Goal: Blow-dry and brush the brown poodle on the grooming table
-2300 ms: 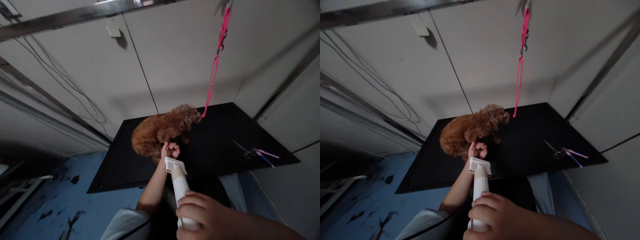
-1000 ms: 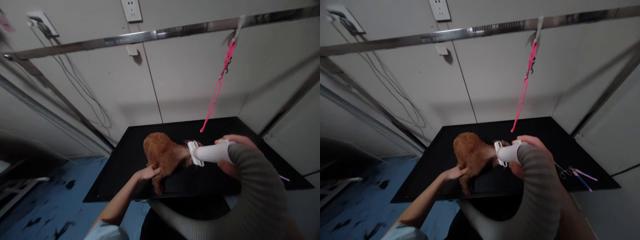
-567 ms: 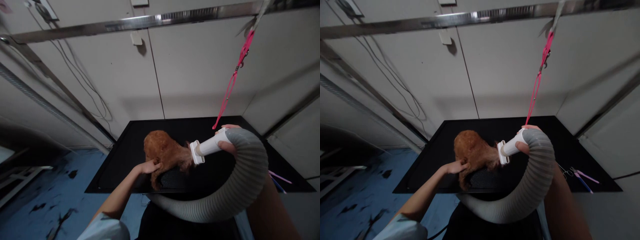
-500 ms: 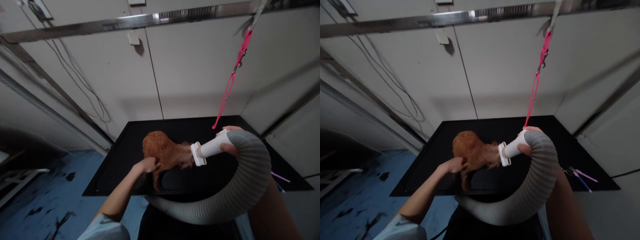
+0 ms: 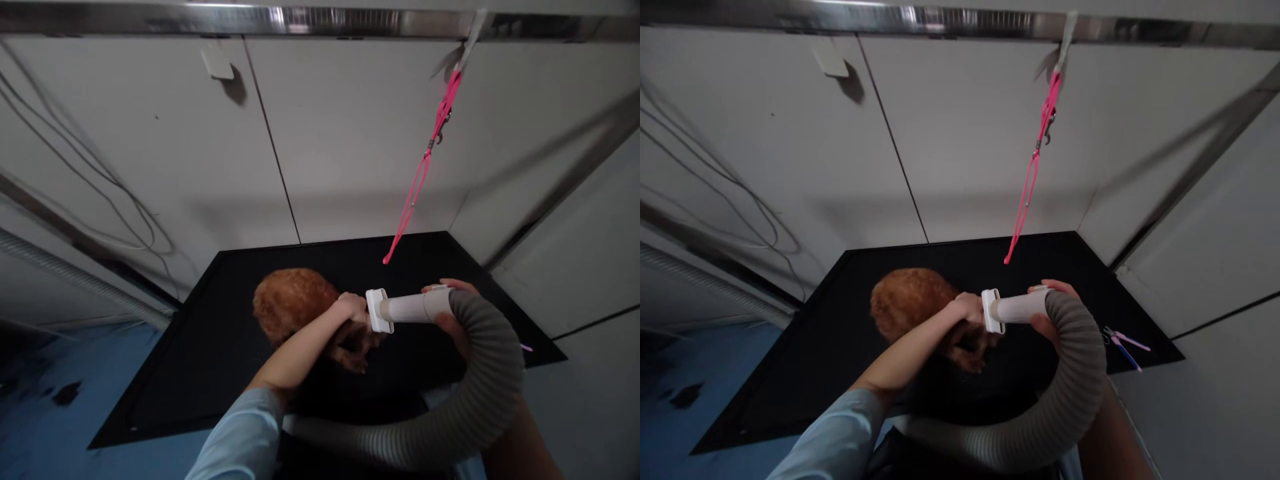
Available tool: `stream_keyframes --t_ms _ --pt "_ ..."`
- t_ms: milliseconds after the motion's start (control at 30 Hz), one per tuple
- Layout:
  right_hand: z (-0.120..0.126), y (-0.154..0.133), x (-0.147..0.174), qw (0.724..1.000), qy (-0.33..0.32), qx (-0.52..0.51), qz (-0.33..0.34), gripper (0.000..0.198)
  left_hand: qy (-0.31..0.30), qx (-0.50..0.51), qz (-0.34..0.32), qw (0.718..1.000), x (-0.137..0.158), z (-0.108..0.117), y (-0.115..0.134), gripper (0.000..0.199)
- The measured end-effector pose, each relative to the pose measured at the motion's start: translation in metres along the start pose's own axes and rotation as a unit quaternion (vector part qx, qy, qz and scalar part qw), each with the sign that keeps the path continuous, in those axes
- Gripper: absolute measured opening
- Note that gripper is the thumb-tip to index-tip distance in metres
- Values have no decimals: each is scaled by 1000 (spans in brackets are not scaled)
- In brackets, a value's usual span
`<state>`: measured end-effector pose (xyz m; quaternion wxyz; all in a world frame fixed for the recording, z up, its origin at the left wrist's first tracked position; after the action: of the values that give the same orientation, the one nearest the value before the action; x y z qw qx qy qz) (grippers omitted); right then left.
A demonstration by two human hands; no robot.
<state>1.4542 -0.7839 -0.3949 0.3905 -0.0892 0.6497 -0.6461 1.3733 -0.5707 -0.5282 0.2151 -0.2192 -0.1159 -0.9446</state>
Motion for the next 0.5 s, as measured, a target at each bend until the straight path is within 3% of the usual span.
stream_keyframes --t_ms 67,233,500 --pt "4 5 5 1000 -18 -2 -1 46 3 0 -18 1000 8 -16 6 52" --pt "4 8 25 998 -67 14 15 45 111 22 -53 992 37 -35 17 38" --pt "15 -11 64 998 8 66 -15 33 313 49 -59 947 103 -48 26 15"
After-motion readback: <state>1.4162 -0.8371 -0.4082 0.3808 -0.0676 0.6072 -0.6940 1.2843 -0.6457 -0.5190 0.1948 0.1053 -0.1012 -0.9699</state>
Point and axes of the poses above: each hand's wrist, its own x-axis away from the middle knuckle, its own z-axis out of the back of the hand, y = z × x, the point moved 6 cm from there along -x, towards the middle knuckle, and after that the axes turned 2 degrees about y, right-handed, at the moved point
